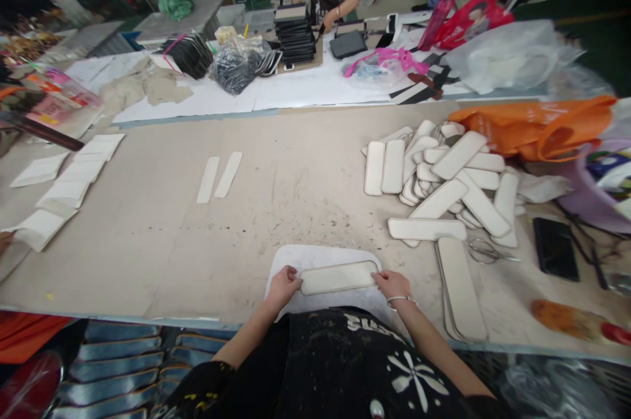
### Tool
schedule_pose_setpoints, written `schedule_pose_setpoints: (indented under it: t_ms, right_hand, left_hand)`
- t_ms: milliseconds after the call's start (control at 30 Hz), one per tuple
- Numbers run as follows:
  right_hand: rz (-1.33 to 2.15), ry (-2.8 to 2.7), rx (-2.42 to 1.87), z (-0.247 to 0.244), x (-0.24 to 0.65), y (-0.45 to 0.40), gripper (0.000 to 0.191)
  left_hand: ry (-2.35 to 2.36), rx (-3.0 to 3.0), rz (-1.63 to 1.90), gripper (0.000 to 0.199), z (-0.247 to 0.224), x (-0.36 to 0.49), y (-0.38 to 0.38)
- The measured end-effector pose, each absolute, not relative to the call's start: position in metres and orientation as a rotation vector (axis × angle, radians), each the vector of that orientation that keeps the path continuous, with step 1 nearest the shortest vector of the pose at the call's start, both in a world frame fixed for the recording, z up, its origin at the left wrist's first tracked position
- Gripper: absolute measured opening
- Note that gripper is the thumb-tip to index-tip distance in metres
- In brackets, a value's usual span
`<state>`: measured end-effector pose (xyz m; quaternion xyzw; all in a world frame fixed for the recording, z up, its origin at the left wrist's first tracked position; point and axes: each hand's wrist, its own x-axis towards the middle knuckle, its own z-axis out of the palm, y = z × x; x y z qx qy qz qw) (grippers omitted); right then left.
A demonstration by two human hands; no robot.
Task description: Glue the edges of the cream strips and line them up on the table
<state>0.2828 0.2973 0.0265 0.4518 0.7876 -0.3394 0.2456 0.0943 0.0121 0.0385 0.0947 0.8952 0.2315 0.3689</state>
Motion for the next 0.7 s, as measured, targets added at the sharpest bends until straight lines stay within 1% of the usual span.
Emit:
schedule_pose_setpoints:
  t_ms: [100, 333, 700]
  right_hand:
    - [-0.903, 2.156, 1.217, 0.027, 0.282, 0.297, 0.036]
    - [-0.849, 2.185, 1.171, 0.026, 0.281, 0.297, 0.036]
    - [-0.807, 2.199, 1.193, 0.027, 0.277, 0.296, 0.034]
  left_hand:
    - [2.309, 0.321, 0.577, 0.023, 0.044, 0.100, 0.010]
    - [2.350, 0.352, 0.440, 0.018, 0.049, 0.102, 0.020]
    - [2.361, 0.403, 0.478, 0.016, 0.041, 0.100, 0.017]
